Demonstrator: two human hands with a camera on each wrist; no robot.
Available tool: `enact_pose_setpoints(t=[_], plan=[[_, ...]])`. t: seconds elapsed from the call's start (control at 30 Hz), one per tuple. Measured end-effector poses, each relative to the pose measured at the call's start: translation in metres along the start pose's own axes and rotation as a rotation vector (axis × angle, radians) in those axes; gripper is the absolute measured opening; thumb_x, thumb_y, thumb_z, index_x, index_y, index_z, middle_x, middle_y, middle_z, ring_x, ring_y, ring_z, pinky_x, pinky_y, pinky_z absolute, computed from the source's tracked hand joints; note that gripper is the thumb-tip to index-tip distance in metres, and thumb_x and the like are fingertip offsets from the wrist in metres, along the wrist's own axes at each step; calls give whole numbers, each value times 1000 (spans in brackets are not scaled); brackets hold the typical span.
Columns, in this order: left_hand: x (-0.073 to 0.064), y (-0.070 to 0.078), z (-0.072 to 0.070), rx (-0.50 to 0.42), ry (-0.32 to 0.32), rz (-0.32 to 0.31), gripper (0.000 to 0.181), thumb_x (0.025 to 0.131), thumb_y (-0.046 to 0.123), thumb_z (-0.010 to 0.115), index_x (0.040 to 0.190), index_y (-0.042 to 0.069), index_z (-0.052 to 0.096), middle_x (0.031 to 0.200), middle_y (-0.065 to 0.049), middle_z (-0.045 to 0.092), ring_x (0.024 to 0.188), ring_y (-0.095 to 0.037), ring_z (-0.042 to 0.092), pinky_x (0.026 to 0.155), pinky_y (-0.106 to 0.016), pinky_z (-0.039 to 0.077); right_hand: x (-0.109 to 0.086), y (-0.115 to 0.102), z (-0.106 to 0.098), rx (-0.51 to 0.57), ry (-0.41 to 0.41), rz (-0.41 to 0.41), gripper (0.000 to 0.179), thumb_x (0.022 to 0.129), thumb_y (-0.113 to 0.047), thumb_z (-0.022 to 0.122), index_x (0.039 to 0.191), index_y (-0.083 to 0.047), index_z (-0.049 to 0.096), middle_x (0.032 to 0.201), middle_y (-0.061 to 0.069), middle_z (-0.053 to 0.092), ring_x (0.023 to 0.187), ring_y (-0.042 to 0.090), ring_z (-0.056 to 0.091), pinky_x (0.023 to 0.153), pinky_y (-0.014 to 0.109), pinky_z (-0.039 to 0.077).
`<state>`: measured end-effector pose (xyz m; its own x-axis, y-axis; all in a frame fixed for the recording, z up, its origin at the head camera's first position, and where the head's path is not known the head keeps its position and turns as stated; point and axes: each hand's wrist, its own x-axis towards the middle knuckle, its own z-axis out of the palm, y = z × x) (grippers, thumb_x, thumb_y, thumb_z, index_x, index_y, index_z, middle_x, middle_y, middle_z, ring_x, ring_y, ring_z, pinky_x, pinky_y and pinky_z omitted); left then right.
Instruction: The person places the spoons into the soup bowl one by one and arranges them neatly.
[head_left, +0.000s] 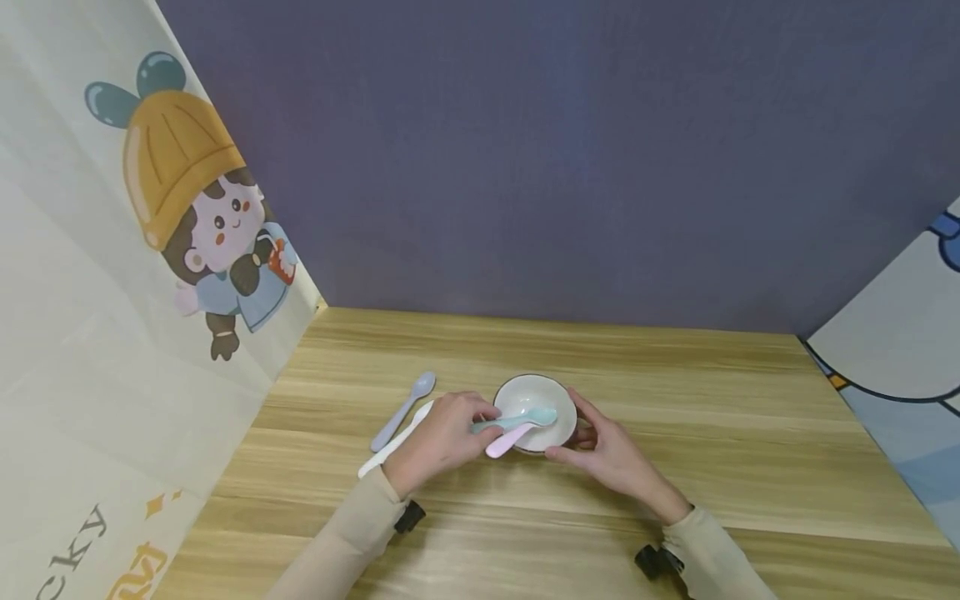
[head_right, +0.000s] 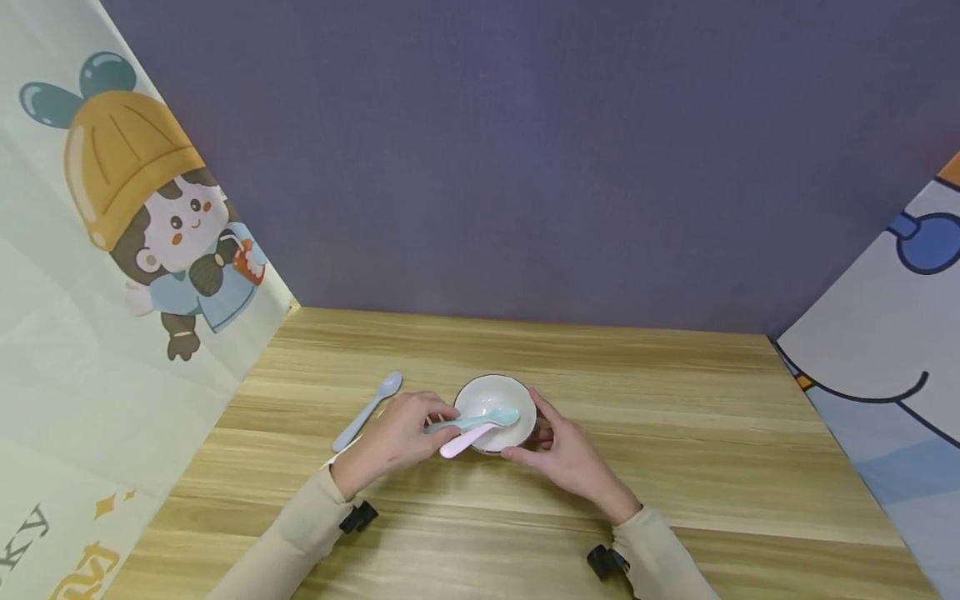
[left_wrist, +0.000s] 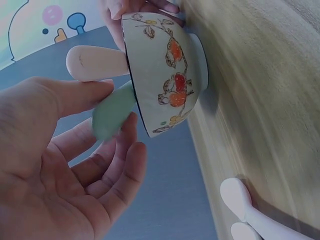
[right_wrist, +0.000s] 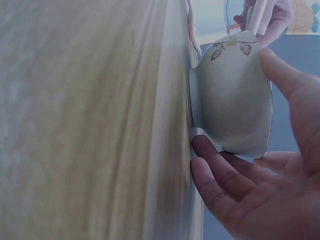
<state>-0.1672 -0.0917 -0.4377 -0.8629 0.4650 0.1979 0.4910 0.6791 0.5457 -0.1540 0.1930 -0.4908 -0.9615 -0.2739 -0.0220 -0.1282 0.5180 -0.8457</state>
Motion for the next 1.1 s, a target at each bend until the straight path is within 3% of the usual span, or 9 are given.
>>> enact_pose_setpoints(t=[0.6, 0.73, 0.9, 1.0, 1.1], plan=[[-5, -3, 0, -87, -21, -12, 19, 97, 23, 73, 107, 11, 85, 92, 2, 78, 79, -5, 66, 72, -22, 54, -2, -1, -1, 10, -2, -8, 111, 84, -38, 91, 169, -6, 26, 150, 30, 58, 111, 26, 76, 89, 27, 63], [-8, -8, 0, -143, -8, -47, 21, 103, 24, 68, 106, 13, 85, 99, -1, 81, 80, -5, 66, 71, -22, 55, -2, 0, -1, 8, 3, -4, 111, 84, -38, 92, 169, -7, 27, 149, 30, 58, 112, 26, 76, 89, 28, 63], [-10, -13, -3, -164, 18, -88, 25, 106, 28, 63, 94, 20, 84, 87, 5, 77, 75, -5, 63, 70, -24, 53, -1, 1, 0, 6, 9, -7, 111, 83, -38, 92, 168, -7, 28, 149, 31, 58, 111, 26, 77, 89, 28, 63], [-11, -15, -4, -153, 44, -99, 23, 106, 29, 63, 100, 20, 83, 89, 7, 77, 77, -4, 65, 73, -24, 55, -1, 1, 0, 9, 10, -7, 112, 83, -38, 93, 168, -7, 28, 148, 31, 58, 110, 25, 77, 88, 27, 63], [-13, -16, -5, -145, 73, -112, 24, 107, 29, 63, 114, 17, 83, 104, 4, 81, 85, -6, 69, 80, -25, 58, -1, 2, 0, 14, 8, -10, 112, 83, -37, 92, 168, -6, 27, 147, 31, 59, 109, 25, 77, 87, 26, 63]])
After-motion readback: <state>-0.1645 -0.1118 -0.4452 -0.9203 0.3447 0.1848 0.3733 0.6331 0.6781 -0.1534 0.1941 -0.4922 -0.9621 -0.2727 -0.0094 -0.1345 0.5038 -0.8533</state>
